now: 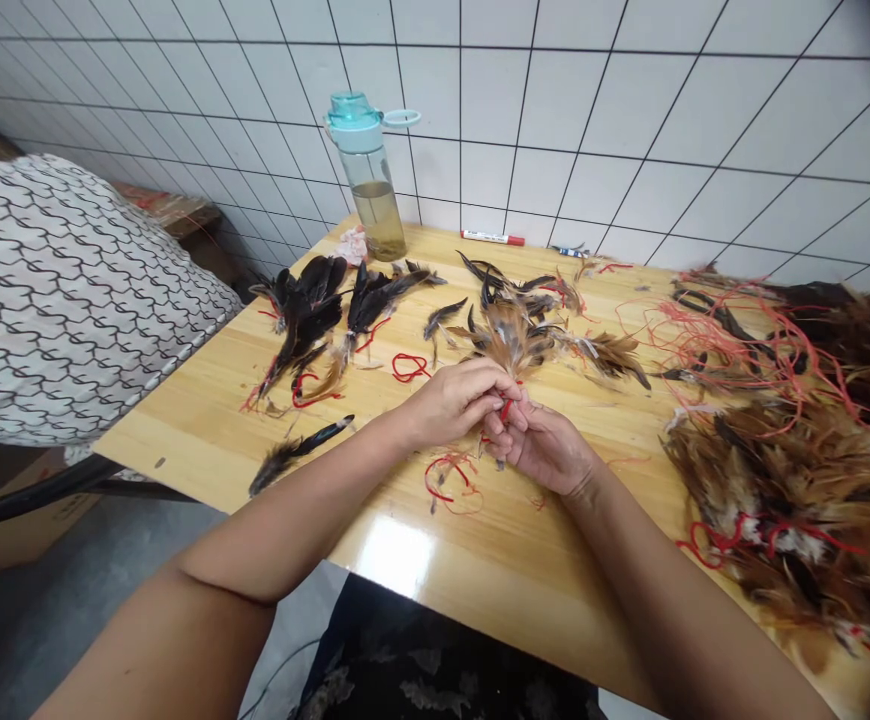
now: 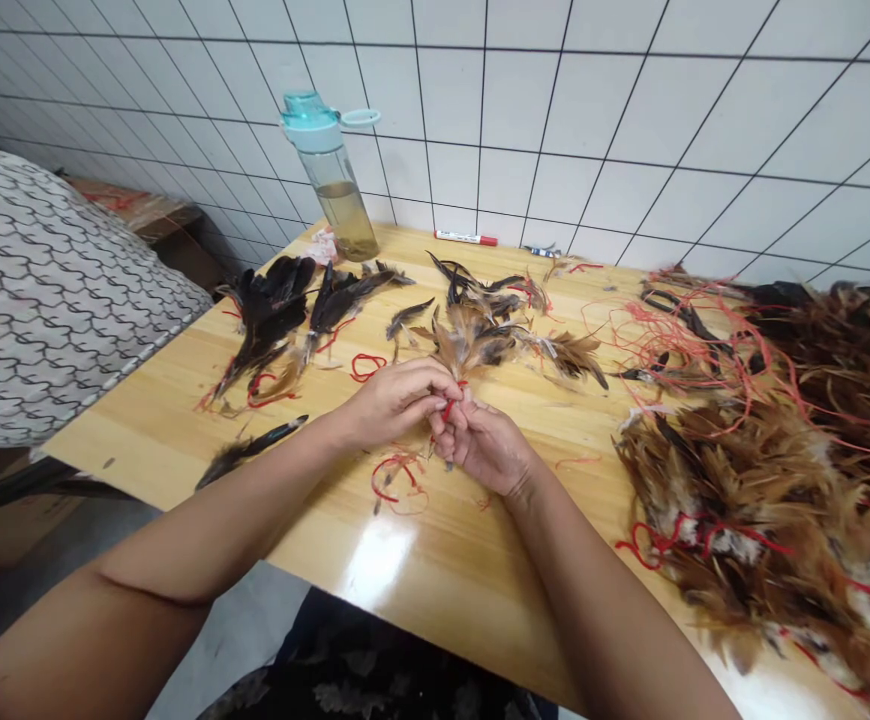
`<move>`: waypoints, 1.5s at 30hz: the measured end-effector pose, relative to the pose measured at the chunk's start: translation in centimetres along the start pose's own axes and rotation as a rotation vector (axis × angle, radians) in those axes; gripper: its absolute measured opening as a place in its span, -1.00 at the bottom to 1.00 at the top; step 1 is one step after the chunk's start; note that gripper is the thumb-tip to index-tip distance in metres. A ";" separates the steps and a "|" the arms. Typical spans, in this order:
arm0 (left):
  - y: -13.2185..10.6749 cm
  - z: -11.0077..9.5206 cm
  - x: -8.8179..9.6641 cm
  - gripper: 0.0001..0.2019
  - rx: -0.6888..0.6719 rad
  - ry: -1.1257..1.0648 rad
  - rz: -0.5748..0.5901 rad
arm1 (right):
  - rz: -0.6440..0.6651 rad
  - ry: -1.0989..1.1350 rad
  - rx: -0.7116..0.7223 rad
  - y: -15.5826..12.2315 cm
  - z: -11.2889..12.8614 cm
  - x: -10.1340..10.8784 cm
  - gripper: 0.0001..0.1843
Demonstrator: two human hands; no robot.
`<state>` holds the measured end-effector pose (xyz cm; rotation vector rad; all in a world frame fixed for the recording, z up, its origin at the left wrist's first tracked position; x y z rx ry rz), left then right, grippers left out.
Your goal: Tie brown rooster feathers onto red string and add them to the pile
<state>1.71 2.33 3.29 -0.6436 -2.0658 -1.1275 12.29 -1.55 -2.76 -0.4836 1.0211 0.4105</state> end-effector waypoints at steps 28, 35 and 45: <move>-1.0 1.5 -2.0 -0.85 0.507 -0.585 0.057 | 0.002 -0.088 -0.017 0.1 -0.4 0.3 -0.51; -0.7 1.0 -1.7 -0.85 0.556 -0.717 0.055 | 0.002 -0.099 -0.001 0.1 -0.4 0.3 -0.52; -0.7 1.0 -1.8 -0.77 0.590 -0.953 0.119 | -0.060 -0.035 0.030 0.3 -0.3 0.5 -0.62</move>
Point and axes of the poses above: each hand's wrist, its own y-axis towards the middle knuckle, its own x-axis out of the back of the hand, z = x × y, the point moved 5 cm from there along y, towards the middle knuckle, and after that the axes turned 14 degrees about y, right-handed, at the moved point
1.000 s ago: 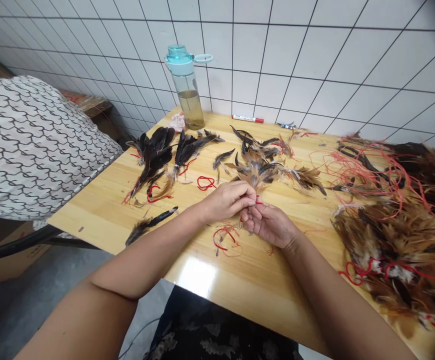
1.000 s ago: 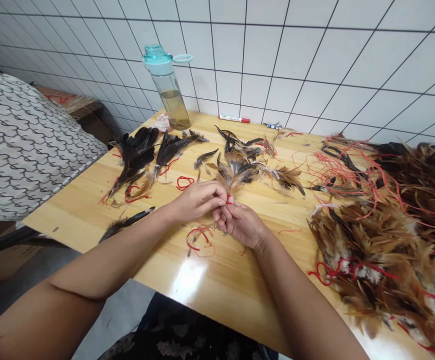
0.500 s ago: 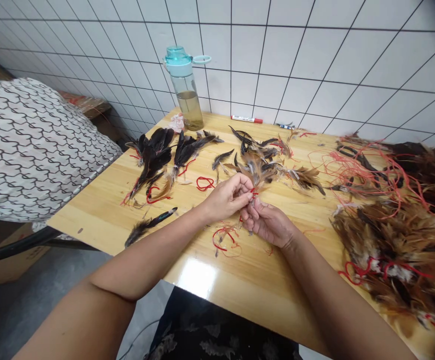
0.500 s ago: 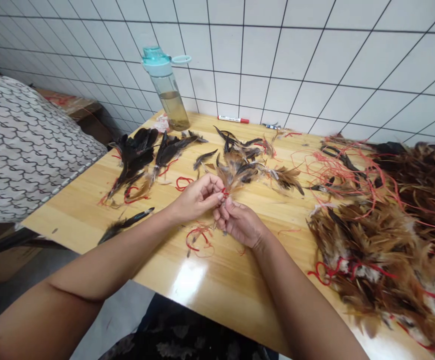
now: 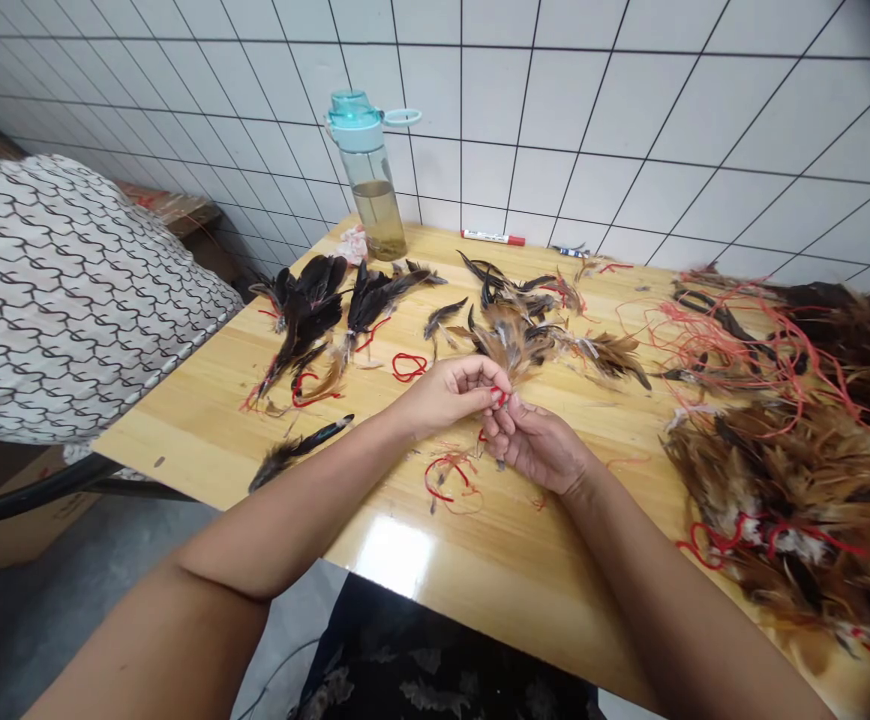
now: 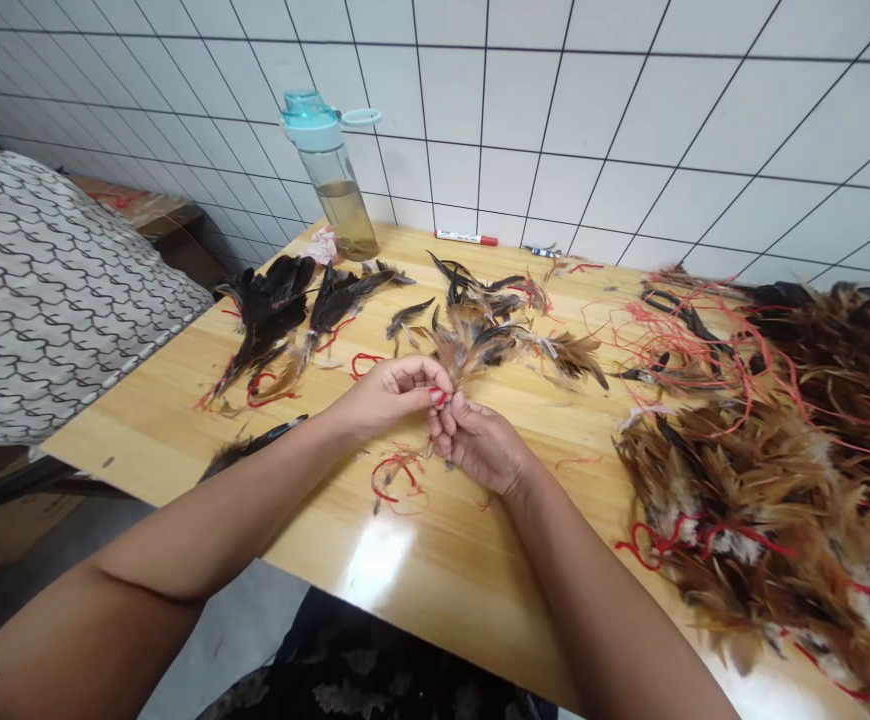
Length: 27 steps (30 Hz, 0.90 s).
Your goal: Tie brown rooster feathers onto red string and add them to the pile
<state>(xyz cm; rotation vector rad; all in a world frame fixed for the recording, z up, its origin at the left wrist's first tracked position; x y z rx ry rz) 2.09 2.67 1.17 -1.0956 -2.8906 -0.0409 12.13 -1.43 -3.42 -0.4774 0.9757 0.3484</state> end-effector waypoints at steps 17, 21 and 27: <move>0.3 0.5 0.7 -0.88 -0.009 0.102 -0.150 | -0.092 -0.012 -0.020 0.1 -0.1 0.0 -0.63; 0.3 0.3 2.1 -0.92 -0.032 0.307 -0.259 | -0.198 -0.156 0.255 0.4 1.0 0.9 -0.70; 0.6 1.1 2.0 -0.91 -0.009 0.437 -0.145 | -0.391 -0.937 0.749 -0.7 3.9 1.3 -0.96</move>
Point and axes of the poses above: each hand's wrist, its own y-axis towards the middle knuckle, its own x-axis out of the back of the hand, z = x × y, the point moved 5 cm from there along y, towards the middle knuckle, and after that the axes turned 14 degrees about y, right-handed, at the moved point
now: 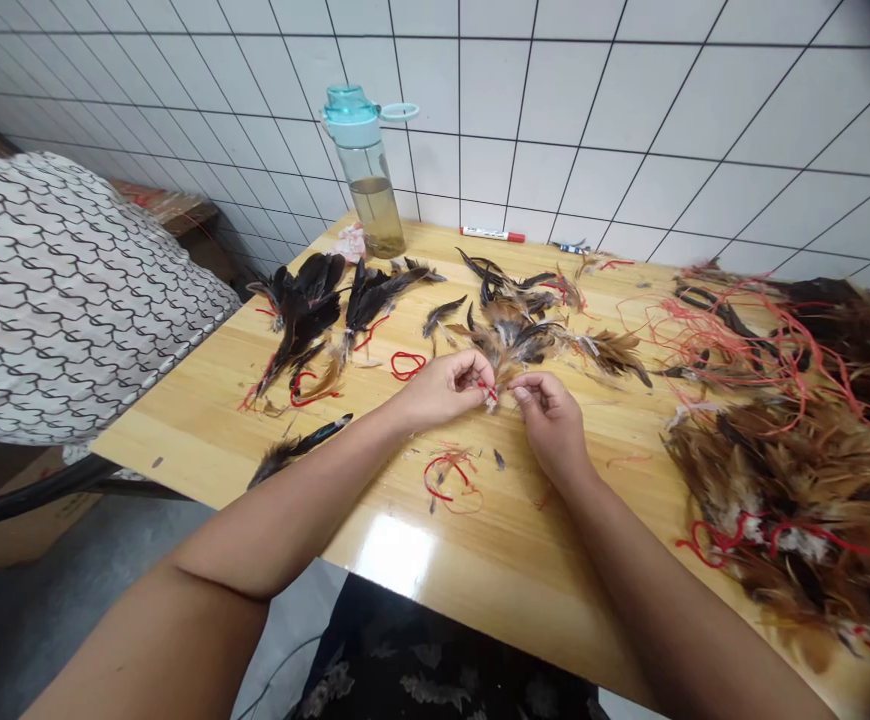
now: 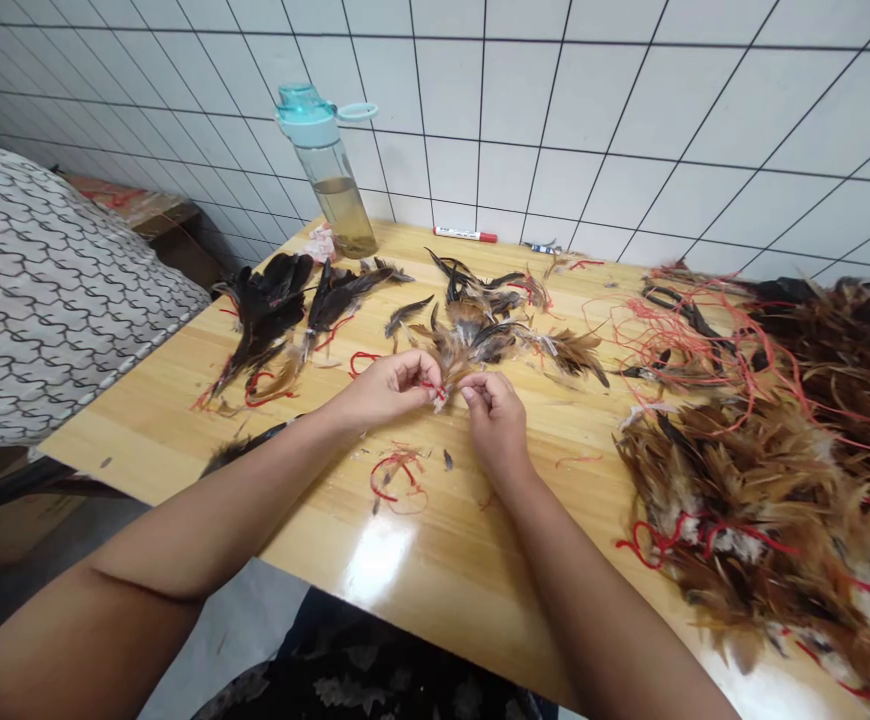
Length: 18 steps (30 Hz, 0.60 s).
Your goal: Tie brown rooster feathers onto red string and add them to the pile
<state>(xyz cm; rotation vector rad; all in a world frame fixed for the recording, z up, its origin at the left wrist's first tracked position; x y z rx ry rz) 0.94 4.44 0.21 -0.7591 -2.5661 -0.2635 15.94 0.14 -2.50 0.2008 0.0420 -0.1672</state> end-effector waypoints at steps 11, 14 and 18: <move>-0.5 -1.1 -0.8 -0.89 -0.163 0.236 0.028 | 0.165 -0.306 0.160 0.0 0.4 -0.7 -0.88; -0.5 -1.3 -0.9 -0.87 -0.186 0.264 0.032 | 0.163 -0.312 0.143 0.1 0.3 -0.6 -0.89; -0.6 -1.5 -1.0 -0.83 -0.227 0.339 -0.003 | 0.179 -0.338 0.131 0.0 0.3 -0.7 -0.90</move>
Point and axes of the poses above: each hand's wrist, its own y-axis towards the middle knuckle, its own x-axis out of the back of the hand, z = x × y, the point moved 5 cm from there along y, towards the middle knuckle, and after that the axes turned 14 degrees about y, right-handed, at the moved point
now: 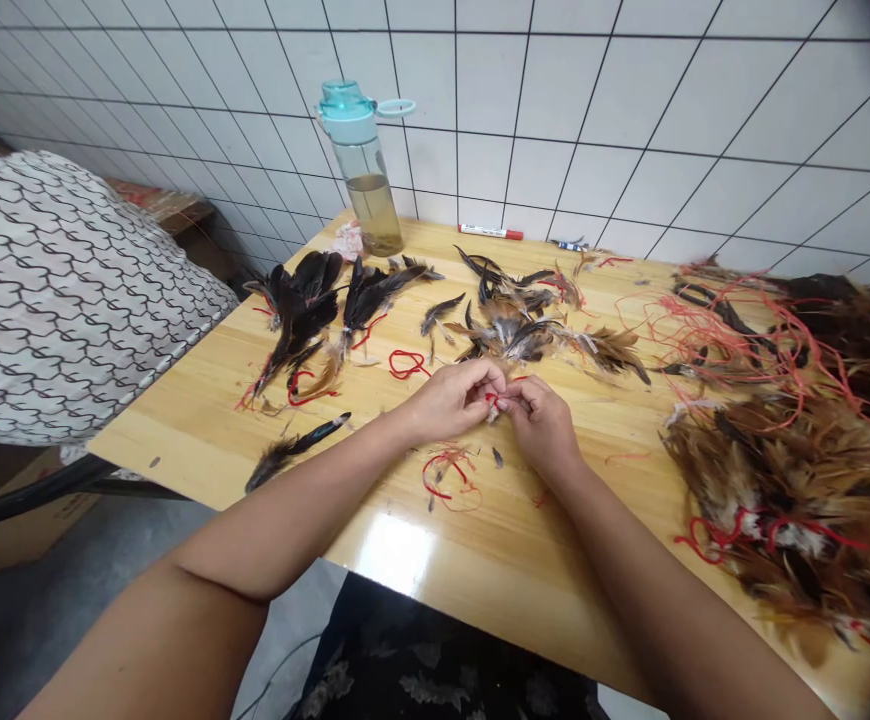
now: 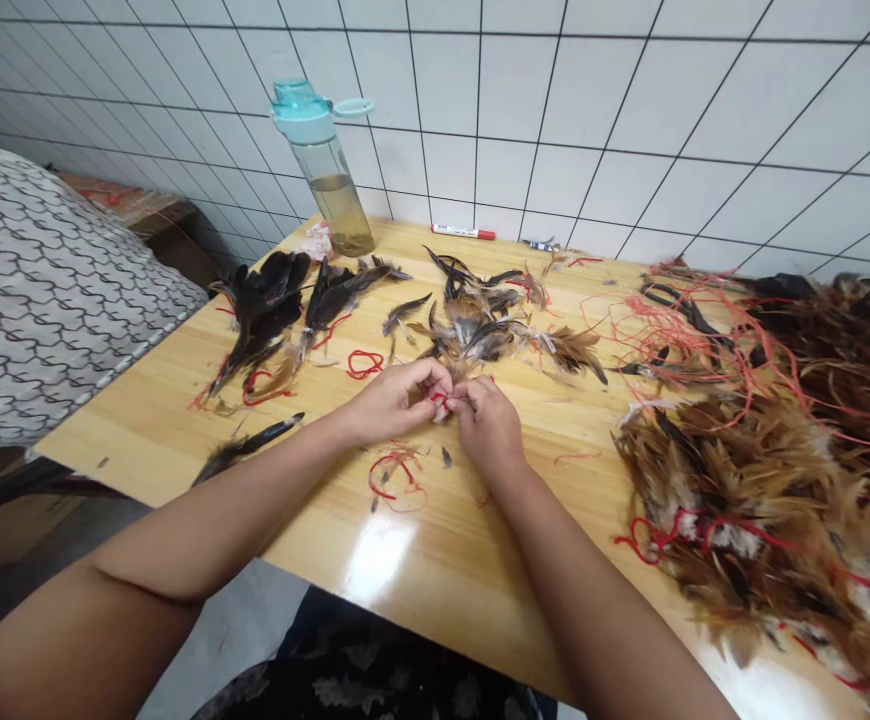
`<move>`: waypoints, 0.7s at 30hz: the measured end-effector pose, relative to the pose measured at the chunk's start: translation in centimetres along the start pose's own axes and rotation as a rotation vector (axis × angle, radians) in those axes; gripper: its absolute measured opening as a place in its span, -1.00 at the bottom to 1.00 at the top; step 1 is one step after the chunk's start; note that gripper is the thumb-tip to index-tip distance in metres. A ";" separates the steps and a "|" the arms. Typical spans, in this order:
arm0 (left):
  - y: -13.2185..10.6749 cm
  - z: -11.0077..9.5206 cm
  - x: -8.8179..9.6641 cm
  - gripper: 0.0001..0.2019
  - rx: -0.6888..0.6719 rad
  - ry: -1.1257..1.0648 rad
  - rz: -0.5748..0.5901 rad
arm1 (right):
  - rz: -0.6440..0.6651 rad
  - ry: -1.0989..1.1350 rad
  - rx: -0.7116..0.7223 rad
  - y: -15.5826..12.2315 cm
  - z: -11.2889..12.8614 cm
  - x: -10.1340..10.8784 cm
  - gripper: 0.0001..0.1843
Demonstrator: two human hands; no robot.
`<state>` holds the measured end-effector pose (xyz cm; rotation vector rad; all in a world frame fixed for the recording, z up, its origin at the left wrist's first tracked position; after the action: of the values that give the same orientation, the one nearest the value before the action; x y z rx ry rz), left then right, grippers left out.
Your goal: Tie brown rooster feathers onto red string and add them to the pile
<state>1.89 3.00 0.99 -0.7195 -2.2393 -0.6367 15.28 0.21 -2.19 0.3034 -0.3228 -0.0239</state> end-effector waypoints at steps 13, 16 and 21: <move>0.1 0.0 0.3 -0.90 -0.049 0.204 -0.192 | -0.085 0.170 -0.081 0.1 -1.1 0.4 -0.89; 0.1 -0.2 0.3 -0.89 -0.095 0.191 -0.171 | -0.078 0.205 -0.087 0.2 -1.2 0.5 -0.88; 0.1 -0.1 0.1 -0.87 -0.157 0.204 -0.152 | -0.063 0.214 -0.106 0.4 -1.2 0.5 -0.89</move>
<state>1.99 3.04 1.15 -0.5359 -2.0846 -0.9266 16.13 0.88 -3.04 0.2084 -0.0988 -0.0696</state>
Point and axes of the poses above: each hand's wrist, its own y-axis towards the middle knuckle, its own x-axis out of the back of the hand, z = x × y, the point moved 5 cm from there along y, towards the middle knuckle, and after that the axes turned 14 degrees about y, right-handed, at the moved point
